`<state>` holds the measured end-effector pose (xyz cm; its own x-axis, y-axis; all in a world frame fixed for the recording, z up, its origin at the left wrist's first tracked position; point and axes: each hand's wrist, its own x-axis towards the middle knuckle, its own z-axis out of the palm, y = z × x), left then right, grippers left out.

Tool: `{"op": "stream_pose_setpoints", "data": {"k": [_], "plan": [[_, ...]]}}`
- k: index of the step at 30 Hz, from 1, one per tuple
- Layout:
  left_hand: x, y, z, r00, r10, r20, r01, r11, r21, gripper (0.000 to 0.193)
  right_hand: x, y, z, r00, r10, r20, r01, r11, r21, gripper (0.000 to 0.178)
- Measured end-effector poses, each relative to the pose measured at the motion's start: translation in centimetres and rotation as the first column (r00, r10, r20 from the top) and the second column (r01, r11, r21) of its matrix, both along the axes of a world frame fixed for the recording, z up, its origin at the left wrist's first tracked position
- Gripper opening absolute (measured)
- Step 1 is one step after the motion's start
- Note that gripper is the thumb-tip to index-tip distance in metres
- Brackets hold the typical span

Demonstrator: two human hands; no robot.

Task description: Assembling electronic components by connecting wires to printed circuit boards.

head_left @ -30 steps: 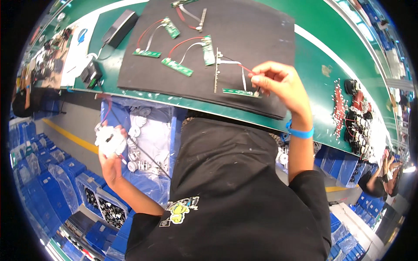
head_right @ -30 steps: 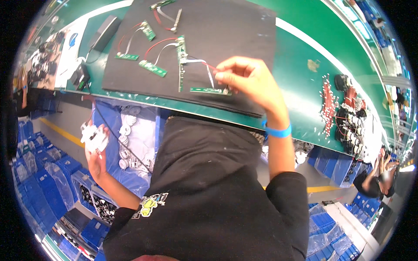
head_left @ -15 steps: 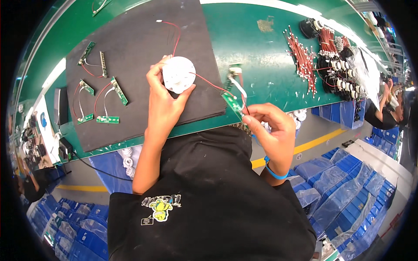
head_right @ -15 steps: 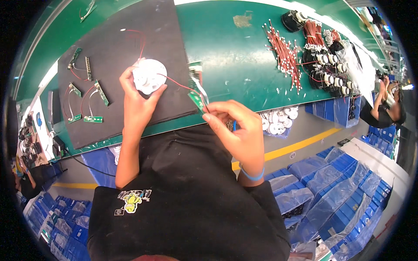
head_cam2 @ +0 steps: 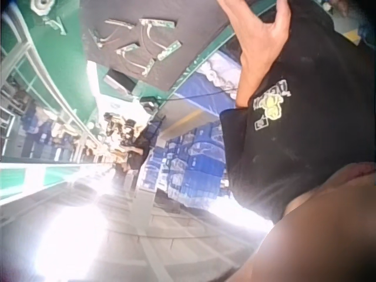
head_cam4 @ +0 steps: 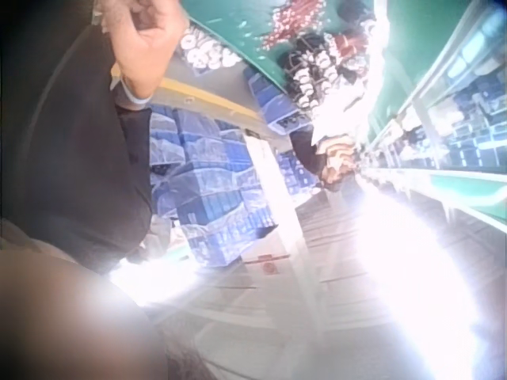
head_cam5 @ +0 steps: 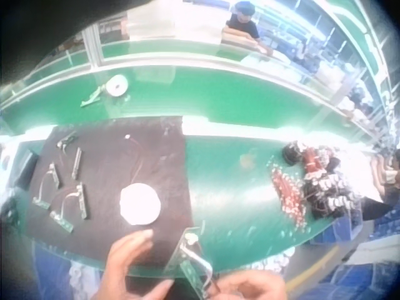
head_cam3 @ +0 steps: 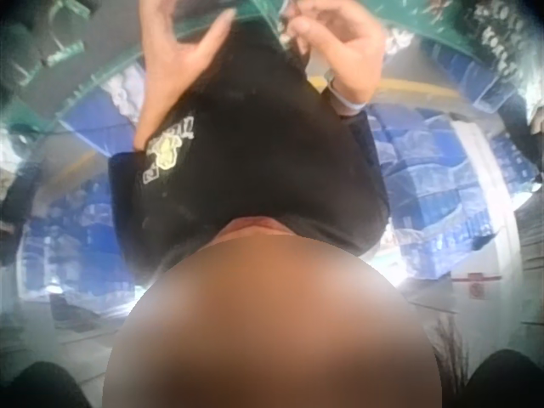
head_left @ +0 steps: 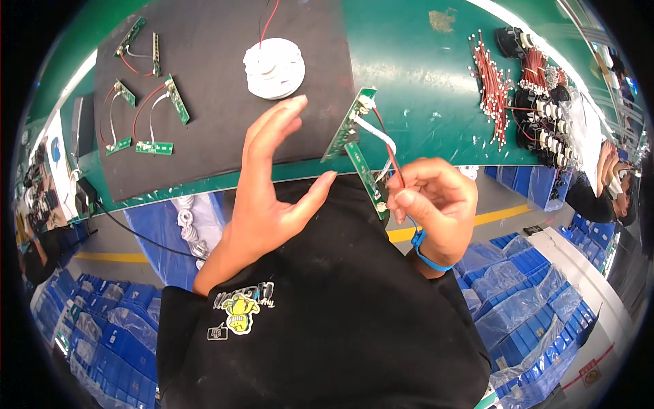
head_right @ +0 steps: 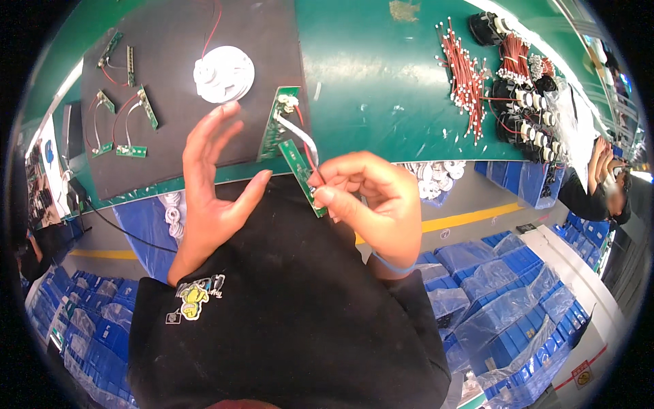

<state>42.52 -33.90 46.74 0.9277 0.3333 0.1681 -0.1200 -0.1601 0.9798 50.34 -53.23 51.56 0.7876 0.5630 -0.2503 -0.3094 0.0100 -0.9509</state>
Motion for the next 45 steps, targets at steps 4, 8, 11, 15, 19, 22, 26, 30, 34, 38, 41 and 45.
{"op": "stream_pose_setpoints", "data": {"k": [4,8,11,15,19,22,26,30,34,38,41,45], "plan": [[-0.5,0.0,-0.7,0.991,-0.018,0.132,-0.04,0.905,0.423,0.061,-0.4,0.3,-1.1,0.99,-0.013,-0.137,0.029,0.993,0.112,0.012],[-0.7,-0.4,-4.0,0.882,-0.145,0.448,-0.249,0.662,0.707,0.04,-0.8,1.5,-2.8,0.877,0.073,-0.475,0.114,0.929,0.353,0.013],[-0.6,0.5,-2.5,0.924,-0.19,0.333,-0.131,0.66,0.74,0.049,-1.9,1.8,-2.6,0.808,0.035,-0.588,0.211,0.915,0.345,0.009],[-0.6,1.2,-1.3,0.989,-0.132,0.067,0.114,0.968,0.223,0.05,-2.9,2.3,-1.7,0.935,-0.01,-0.355,0.093,0.972,0.216,0.006],[-1.8,3.4,-0.3,0.996,-0.088,-0.034,0.083,0.988,-0.133,0.042,-3.1,2.5,-1.5,0.985,0.099,-0.142,-0.083,0.99,0.117,0.011],[-0.9,4.0,0.9,0.989,-0.129,-0.066,0.109,0.962,-0.251,0.037,-2.5,2.7,-0.6,0.957,0.216,-0.194,-0.206,0.976,0.068,0.01],[-0.4,4.4,1.1,0.874,-0.398,-0.278,0.231,0.845,-0.481,0.046,-1.8,3.5,-0.9,0.931,0.364,-0.015,-0.365,0.931,-0.009,0.008],[-1.6,5.3,-1.2,0.92,-0.348,-0.18,0.146,0.731,-0.666,0.045,-0.2,4.8,0.0,0.888,0.429,0.164,-0.405,0.9,-0.159,0.014],[-3.5,6.8,-1.5,0.95,-0.307,0.055,0.25,0.641,-0.725,0.029,4.8,7.8,-0.4,0.85,0.083,0.519,0.013,0.984,-0.178,0.009],[-3.9,8.4,0.0,0.969,-0.241,0.048,0.246,0.951,-0.19,0.034,10.8,15.0,-1.7,0.712,0.037,0.701,0.051,0.993,-0.104,0.017],[-4.4,8.3,0.2,0.988,-0.117,0.1,0.147,0.912,-0.382,0.039,12.9,17.7,-1.6,0.825,0.18,0.535,-0.119,0.982,-0.146,0.041],[-4.1,8.8,-0.4,0.998,-0.047,0.047,0.066,0.815,-0.575,0.043,13.8,18.0,-2.9,0.811,0.209,0.546,-0.112,0.972,-0.205,0.02]]}}
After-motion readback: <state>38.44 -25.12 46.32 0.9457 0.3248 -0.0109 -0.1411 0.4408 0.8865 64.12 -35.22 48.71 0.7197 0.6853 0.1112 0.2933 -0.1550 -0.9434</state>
